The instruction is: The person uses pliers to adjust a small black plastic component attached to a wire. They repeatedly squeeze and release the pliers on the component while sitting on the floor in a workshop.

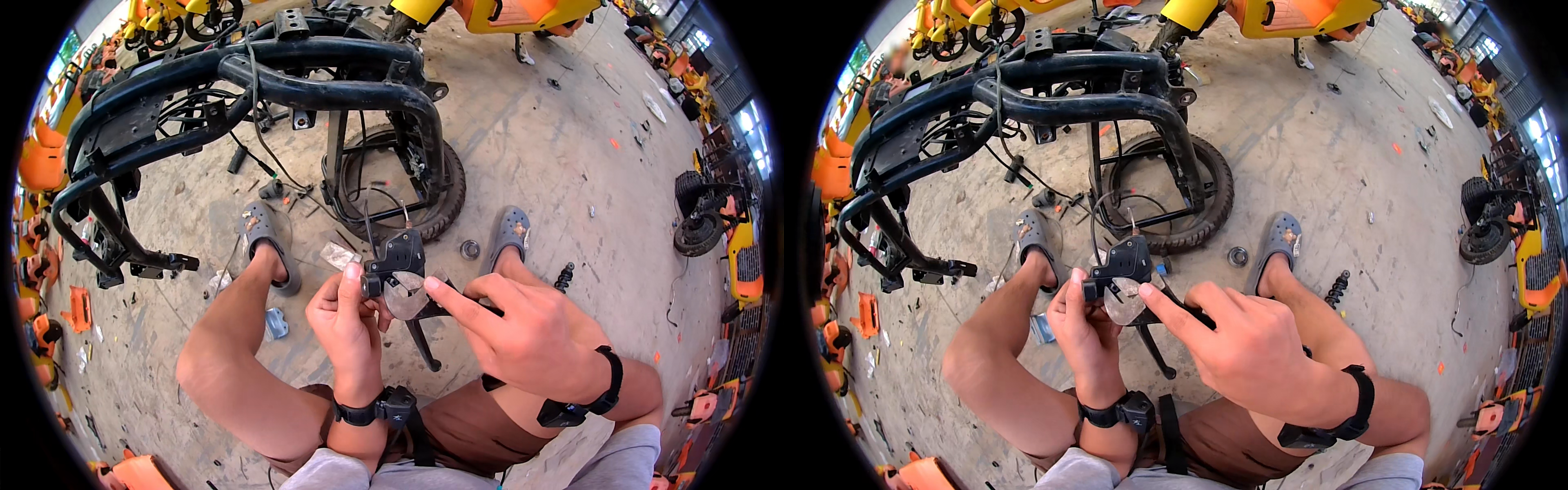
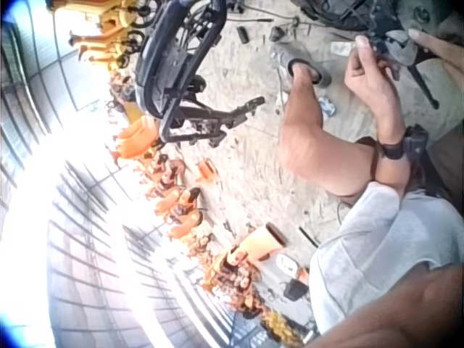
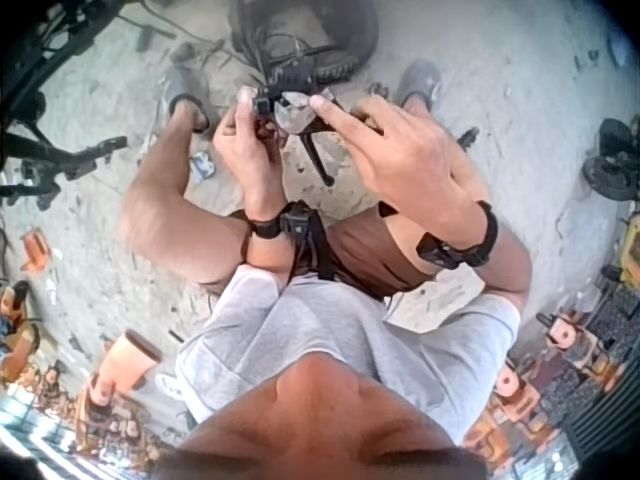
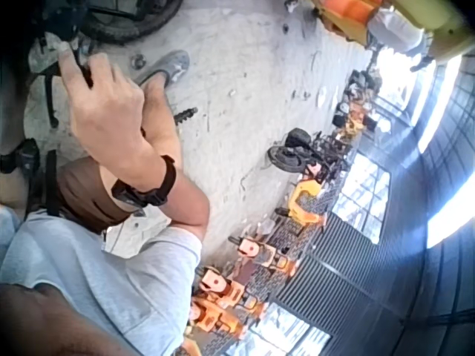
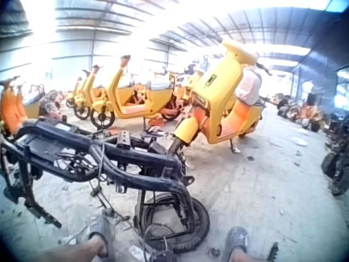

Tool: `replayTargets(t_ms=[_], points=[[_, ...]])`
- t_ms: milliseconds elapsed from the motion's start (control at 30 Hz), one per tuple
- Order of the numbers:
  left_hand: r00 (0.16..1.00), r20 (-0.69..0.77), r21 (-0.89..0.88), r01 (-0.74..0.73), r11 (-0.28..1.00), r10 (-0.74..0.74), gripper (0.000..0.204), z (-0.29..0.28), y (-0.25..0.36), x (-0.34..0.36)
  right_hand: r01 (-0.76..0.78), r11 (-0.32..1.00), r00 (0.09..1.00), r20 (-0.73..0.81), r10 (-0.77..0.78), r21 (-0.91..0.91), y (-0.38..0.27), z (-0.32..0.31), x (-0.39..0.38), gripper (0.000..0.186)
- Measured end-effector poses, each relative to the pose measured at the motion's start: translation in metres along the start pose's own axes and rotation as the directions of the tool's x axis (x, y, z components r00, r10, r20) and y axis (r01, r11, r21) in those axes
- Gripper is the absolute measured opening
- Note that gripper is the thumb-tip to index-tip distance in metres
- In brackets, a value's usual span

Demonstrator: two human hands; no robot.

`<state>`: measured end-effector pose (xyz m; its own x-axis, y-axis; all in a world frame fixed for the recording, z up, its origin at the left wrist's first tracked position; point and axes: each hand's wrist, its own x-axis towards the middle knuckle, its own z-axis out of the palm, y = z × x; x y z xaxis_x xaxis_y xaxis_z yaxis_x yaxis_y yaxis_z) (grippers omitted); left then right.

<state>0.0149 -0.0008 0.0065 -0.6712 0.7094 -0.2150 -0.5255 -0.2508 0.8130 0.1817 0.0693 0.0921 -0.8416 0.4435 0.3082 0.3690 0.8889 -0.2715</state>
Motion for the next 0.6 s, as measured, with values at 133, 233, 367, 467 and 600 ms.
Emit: replayTargets(t_ms=[133, 233, 367, 467, 600], points=[[0.996, 0.052, -0.165, -0.063, 0.984, 0.073, 0.027, -0.008, 0.0, 0.002, -0.178, 0.907, 0.984, 0.062, 0.167, 0.382, -0.004, -0.007, 0.003, 0.045], [0.98, 0.092, -0.177, -0.16, 0.971, 0.178, 0.03, -0.016, -0.007, 0.007, -0.654, 0.321, 0.755, 0.558, 0.346, 0.686, -0.009, -0.023, 0.01, 0.039], [0.94, 0.119, -0.111, -0.307, 0.945, 0.319, 0.036, -0.015, -0.01, 0.005, -0.747, 0.009, 0.649, 0.726, 0.226, 0.665, -0.003, -0.026, 0.015, 0.038], [0.926, 0.111, -0.025, -0.359, 0.933, 0.36, 0.04, -0.015, -0.013, 0.002, -0.751, 0.019, 0.647, 0.731, 0.216, 0.66, -0.004, -0.029, 0.018, 0.039], [0.926, 0.126, -0.001, -0.358, 0.934, 0.355, 0.042, -0.016, -0.012, 0.0, -0.711, 0.137, 0.698, 0.67, 0.254, 0.689, -0.005, -0.021, 0.011, 0.039]])
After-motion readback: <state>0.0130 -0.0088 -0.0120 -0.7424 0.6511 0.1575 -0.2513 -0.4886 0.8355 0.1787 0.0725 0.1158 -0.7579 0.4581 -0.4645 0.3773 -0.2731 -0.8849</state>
